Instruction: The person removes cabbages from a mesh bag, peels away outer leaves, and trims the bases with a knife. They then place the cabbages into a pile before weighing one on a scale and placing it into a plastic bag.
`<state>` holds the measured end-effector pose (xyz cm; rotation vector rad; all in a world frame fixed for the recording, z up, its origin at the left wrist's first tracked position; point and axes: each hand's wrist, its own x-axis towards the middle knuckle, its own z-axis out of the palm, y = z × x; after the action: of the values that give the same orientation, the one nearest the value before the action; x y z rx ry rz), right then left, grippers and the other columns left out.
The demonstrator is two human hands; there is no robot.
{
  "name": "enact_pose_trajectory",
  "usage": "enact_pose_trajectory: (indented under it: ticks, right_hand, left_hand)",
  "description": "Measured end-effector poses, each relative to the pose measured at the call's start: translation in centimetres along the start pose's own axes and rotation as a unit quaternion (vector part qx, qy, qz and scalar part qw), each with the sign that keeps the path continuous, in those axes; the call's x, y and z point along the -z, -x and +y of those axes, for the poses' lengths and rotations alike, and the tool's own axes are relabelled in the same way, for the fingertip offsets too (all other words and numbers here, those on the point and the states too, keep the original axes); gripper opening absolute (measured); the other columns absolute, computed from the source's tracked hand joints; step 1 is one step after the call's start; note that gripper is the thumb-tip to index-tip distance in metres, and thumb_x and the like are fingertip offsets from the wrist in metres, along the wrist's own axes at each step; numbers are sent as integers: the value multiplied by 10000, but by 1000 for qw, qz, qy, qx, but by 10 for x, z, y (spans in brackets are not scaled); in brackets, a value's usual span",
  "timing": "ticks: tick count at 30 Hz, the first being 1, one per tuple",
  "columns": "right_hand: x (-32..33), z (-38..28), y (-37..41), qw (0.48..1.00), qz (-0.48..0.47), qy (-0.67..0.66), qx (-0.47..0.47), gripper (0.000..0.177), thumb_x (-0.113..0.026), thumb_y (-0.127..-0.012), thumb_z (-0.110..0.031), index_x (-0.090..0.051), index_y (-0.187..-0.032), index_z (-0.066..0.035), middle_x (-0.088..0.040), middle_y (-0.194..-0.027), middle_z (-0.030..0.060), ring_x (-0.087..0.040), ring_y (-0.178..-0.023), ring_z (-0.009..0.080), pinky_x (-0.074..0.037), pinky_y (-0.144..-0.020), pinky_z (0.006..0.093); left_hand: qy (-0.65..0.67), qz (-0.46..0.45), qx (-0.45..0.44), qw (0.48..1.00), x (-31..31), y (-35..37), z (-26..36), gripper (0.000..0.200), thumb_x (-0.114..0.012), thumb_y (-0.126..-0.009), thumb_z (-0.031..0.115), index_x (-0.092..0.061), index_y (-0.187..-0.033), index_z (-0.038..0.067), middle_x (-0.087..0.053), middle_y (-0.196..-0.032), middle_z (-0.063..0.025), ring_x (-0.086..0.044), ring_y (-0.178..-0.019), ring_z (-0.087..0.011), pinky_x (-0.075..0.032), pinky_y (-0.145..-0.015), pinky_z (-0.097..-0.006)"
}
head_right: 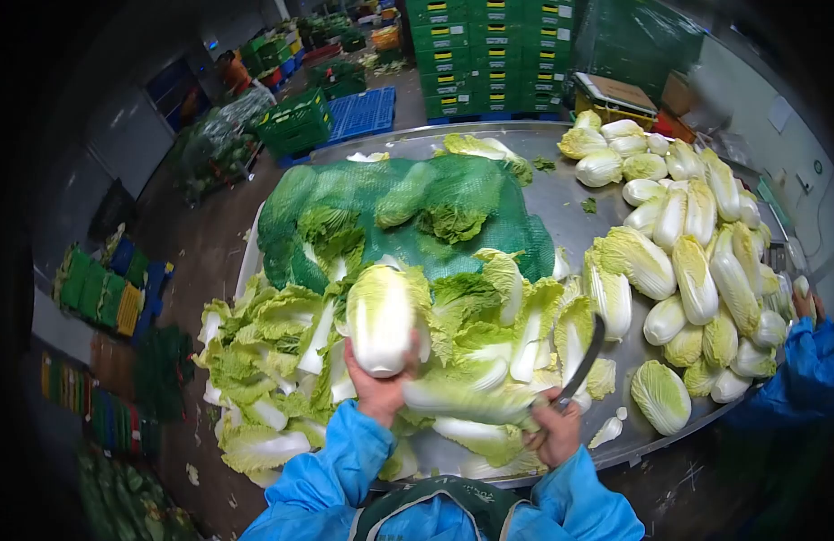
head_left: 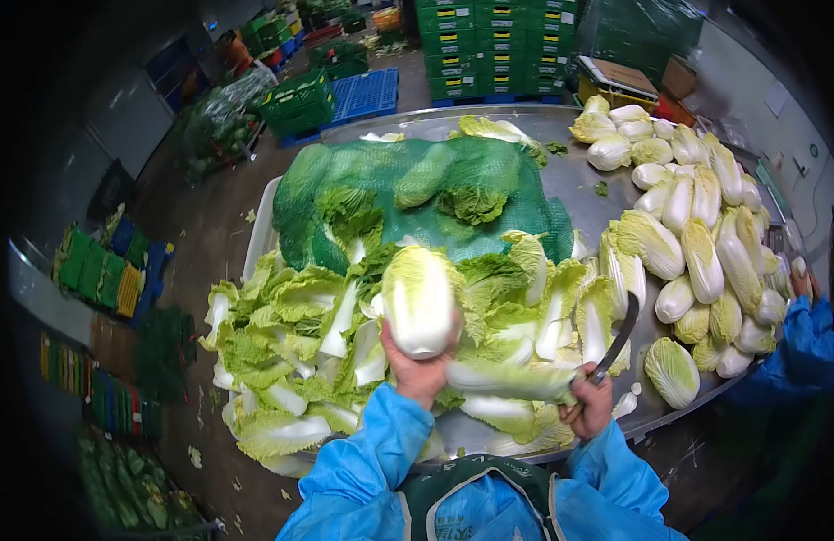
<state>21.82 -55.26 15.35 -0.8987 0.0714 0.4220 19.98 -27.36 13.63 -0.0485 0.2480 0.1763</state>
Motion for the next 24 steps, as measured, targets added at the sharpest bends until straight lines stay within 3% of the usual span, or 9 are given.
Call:
enact_pose_trajectory:
  ticks: [3, 4, 7, 9, 11, 15, 18, 22, 24]
  right_hand:
    - [35, -11, -20, 970, 154, 185, -23, 253, -629, -766, -70, -566, -999, 7, -611, -703, 117, -522, -437, 130, -433, -385, 259]
    - [36, -24, -28, 884, 90, 451, -84, 422, -651, -771, -110, -514, -1148, 22, -625, -863, 142, -590, -577, 150, -500, -520, 261]
    - [30, -12, -52, 880, -3, 469, 71, 754, -711, -734, -268, -360, -1329, 34, -483, -1267, 204, -496, -1121, 288, -377, -972, 373]
    - [-8, -31, -62, 954, -43, 296, -14, 745, -683, -778, -310, -321, -1357, -11, -439, -1319, 167, -592, -699, 124, -468, -526, 252]
    - [-10, -21, -90, 989, -134, 63, 28, 668, -669, -806, -293, -352, -1339, -45, -583, -1096, 115, -492, -486, 40, -347, -361, 199]
    - [12, -38, -108, 986, -142, -20, -86, 329, -655, -823, -258, -524, -1059, -70, -533, -636, 0, -454, -401, 82, -359, -332, 230]
    - [45, -57, -122, 985, 87, 146, 4, 212, -661, -807, -216, -558, -889, -50, -509, -561, -7, -461, -389, 64, -345, -340, 223]
    - [91, -76, -125, 918, 99, 382, 33, 398, -665, -803, -272, -539, -1089, -26, -528, -614, 6, -411, -433, 48, -340, -387, 205]
    - [63, -98, -98, 929, 32, 368, 31, 645, -684, -786, -347, -423, -1281, -26, -624, -881, 97, -469, -474, 72, -356, -399, 218]
  left_hand:
    - [104, 13, 35, 994, -11, 0, 12, 661, -658, -690, 520, -497, -1216, 154, -528, -1136, -109, -525, -976, -339, -517, -635, -367]
    - [8, -1, 0, 1000, -4, -1, 14, 714, -681, -698, 484, -441, -1274, 136, -500, -1209, -136, -545, -958, -299, -523, -649, -348]
    - [-67, -8, 103, 992, -10, 1, 0, 733, -579, -737, 603, -420, -1296, 157, -504, -1219, -145, -584, -867, -304, -516, -548, -344]
    - [-86, 34, 205, 974, -19, 5, -24, 793, -480, -703, 735, -455, -1245, 157, -562, -1068, -134, -582, -660, -291, -467, -417, -315]
    - [-105, 49, 261, 958, -6, 9, -44, 844, -436, -682, 777, -434, -1263, 165, -557, -1076, -146, -574, -595, -303, -446, -388, -315]
    - [-228, 69, 342, 909, 4, 9, -66, 867, -397, -671, 792, -413, -1288, 183, -550, -1102, -143, -563, -645, -353, -442, -415, -388]
    - [-264, 82, 292, 916, -2, 3, -67, 841, -407, -688, 764, -400, -1301, 189, -542, -1133, -142, -558, -748, -375, -462, -477, -448]
    - [-294, 93, 183, 934, -19, -9, -61, 809, -420, -710, 726, -384, -1320, 196, -530, -1175, -142, -553, -885, -405, -487, -561, -527]
    - [-304, 79, 162, 936, -25, -21, -69, 794, -427, -721, 708, -376, -1329, 200, -524, -1196, -141, -550, -954, -420, -500, -603, -567]
